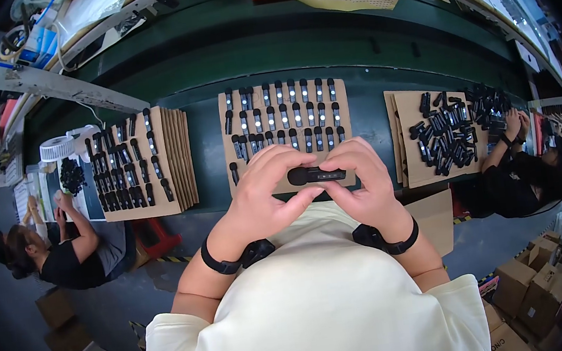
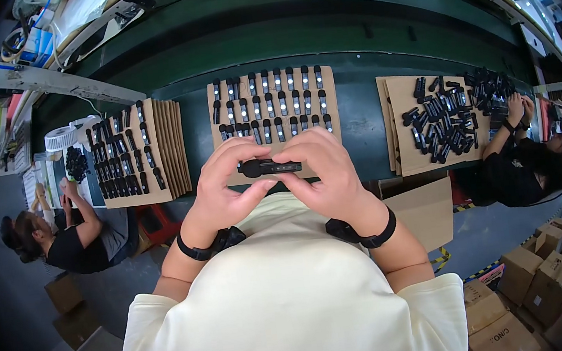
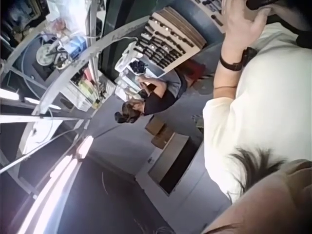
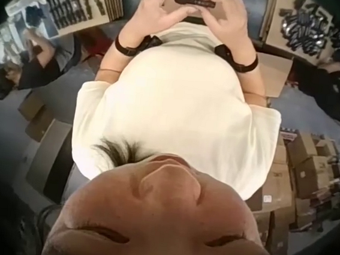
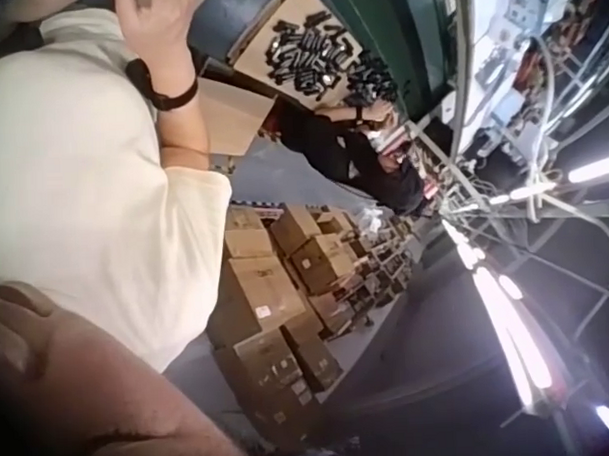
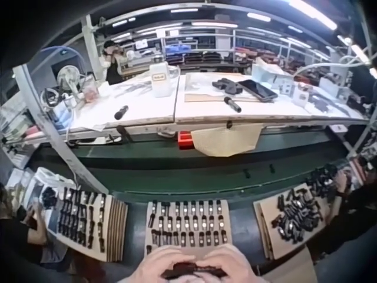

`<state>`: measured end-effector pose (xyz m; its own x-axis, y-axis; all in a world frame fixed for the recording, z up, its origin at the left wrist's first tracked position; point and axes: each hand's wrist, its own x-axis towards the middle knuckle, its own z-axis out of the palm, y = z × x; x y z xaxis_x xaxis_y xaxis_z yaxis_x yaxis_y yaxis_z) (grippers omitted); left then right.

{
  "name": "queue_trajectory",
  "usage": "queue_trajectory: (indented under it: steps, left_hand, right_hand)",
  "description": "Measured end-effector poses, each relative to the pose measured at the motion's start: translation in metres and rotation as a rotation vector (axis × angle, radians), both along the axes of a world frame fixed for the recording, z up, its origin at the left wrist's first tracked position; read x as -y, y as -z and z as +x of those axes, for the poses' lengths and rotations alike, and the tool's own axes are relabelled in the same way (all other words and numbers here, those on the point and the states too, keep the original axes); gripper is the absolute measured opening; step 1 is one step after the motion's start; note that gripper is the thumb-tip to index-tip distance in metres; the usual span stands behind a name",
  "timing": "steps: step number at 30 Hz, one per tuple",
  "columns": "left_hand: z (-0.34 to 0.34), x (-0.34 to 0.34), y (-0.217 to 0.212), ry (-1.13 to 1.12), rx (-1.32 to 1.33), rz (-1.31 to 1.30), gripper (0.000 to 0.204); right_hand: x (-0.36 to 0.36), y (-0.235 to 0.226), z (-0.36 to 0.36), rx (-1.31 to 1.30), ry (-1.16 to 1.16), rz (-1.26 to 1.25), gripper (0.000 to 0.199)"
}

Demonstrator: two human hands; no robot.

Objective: The person picks up a microphone, turns it over, and places it onto a cardboard sheet. After filling the sheet, they move it aside, retrieve a new cardboard sheet, and continue placing microphones onto it one at a time.

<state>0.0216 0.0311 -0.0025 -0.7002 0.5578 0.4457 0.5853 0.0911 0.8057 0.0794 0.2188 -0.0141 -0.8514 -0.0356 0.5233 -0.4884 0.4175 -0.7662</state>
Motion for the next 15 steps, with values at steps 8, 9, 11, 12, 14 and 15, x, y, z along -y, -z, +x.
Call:
queue_trajectory:
  steps: [8, 9, 11, 12, 14, 15]
  left_hand:
    - [-0.002, 0.000, 0.005, 0.011, 0.007, 0.000, 0.027]
    - [-0.001, -0.001, 0.006, 0.003, 0.006, 0.001, 0.027]
    - [-0.001, -0.002, 0.010, -0.010, 0.006, 0.003, 0.027]
    - [-0.001, -0.003, 0.012, -0.010, 0.006, 0.002, 0.027]
    - [0.000, -0.005, 0.018, 0.015, 0.049, 0.015, 0.029]
    - [0.000, -0.006, 0.019, 0.029, 0.071, 0.022, 0.029]
  right_hand:
    - [-0.002, 0.009, 0.008, 0.197, -0.037, -0.252, 0.029]
    - [-0.002, 0.010, 0.009, 0.225, -0.044, -0.319, 0.028]
    - [-0.002, 0.009, 0.009, 0.253, -0.051, -0.387, 0.027]
    - [-0.002, 0.008, 0.008, 0.205, -0.047, -0.329, 0.027]
    - [-0.002, 0.002, 0.006, 0.109, -0.035, -0.210, 0.026]
    - [-0.002, -0.001, 0.005, 0.109, -0.032, -0.210, 0.026]
